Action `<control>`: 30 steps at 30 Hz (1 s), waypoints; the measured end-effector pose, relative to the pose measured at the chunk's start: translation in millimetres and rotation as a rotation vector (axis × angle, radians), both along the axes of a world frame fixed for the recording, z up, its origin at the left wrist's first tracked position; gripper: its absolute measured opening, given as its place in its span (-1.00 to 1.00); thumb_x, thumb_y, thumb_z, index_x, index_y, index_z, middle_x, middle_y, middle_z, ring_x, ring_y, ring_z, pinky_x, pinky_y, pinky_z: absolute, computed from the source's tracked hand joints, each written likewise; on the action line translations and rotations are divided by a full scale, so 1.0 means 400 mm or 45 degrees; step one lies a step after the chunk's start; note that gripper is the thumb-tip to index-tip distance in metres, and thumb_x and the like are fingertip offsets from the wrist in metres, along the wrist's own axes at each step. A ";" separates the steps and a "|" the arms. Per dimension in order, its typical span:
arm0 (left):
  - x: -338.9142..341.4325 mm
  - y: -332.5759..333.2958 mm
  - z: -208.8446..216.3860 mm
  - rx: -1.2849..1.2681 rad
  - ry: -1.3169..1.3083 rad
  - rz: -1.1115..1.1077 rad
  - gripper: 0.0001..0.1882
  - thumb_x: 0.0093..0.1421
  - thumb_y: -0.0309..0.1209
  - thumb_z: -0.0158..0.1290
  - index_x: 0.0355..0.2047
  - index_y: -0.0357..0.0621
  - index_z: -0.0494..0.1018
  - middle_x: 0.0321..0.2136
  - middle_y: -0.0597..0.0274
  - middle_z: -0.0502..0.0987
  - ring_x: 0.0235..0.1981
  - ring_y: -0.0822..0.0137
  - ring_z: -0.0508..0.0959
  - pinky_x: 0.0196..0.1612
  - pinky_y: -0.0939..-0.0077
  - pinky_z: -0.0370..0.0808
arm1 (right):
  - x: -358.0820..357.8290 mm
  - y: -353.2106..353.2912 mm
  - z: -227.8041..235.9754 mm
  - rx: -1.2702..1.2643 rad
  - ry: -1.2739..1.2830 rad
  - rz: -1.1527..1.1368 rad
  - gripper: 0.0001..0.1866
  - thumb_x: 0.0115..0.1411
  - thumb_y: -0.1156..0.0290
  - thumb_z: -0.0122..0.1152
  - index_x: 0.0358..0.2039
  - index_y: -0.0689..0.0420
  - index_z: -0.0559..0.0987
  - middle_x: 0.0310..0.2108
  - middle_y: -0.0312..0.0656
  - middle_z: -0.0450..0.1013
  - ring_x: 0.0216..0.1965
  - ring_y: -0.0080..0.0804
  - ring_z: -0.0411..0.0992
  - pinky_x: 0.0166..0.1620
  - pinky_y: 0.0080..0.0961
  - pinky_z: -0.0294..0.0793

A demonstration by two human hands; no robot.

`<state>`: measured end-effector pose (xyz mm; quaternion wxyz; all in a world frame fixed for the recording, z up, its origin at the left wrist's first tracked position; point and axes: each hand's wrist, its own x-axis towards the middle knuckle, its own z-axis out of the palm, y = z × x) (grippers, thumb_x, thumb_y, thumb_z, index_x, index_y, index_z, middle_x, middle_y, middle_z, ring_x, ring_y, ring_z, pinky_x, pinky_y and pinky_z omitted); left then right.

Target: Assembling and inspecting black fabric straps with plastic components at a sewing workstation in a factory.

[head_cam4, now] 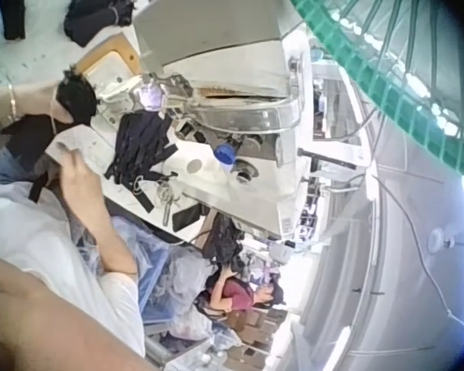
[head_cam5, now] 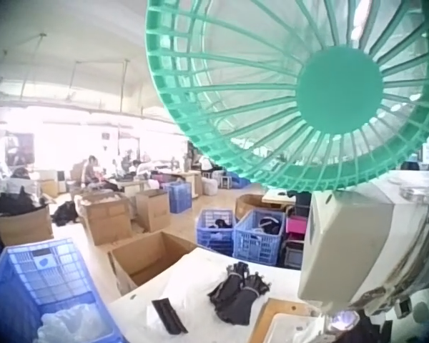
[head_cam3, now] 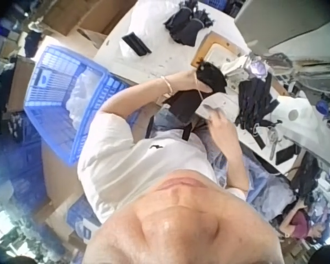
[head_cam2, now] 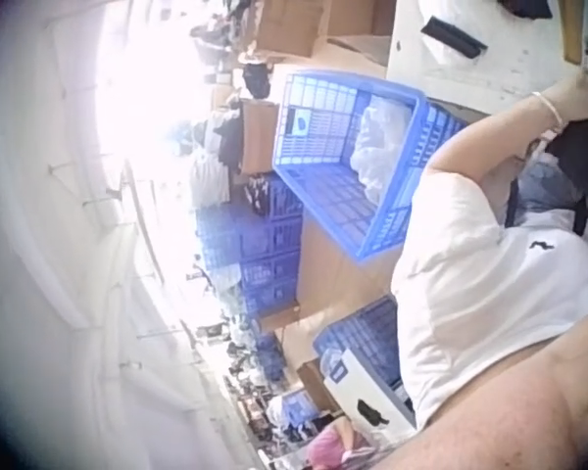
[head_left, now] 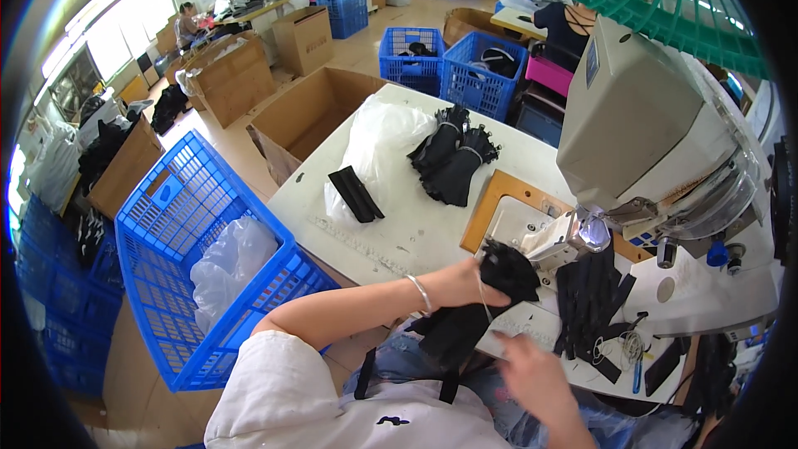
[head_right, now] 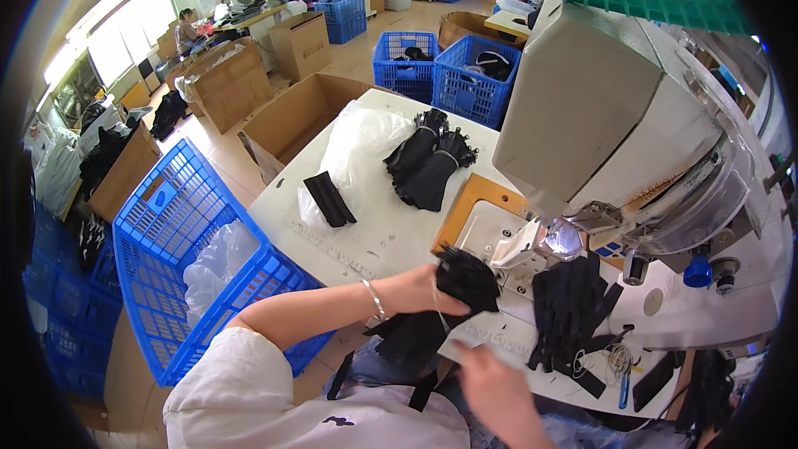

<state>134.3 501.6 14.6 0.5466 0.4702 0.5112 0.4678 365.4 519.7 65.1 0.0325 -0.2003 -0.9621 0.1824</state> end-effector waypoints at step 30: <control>0.022 -0.030 -0.024 0.610 1.409 -0.090 -0.63 -0.12 -0.39 0.16 -0.24 -0.14 0.39 -0.47 0.17 0.47 -0.32 0.09 0.52 -0.22 0.28 0.41 | -0.042 -0.024 0.022 -0.295 0.141 0.020 0.08 -0.17 -0.19 0.34 0.26 0.19 0.17 -0.67 -0.23 0.39 -0.70 -0.37 0.42 -0.60 -0.46 0.42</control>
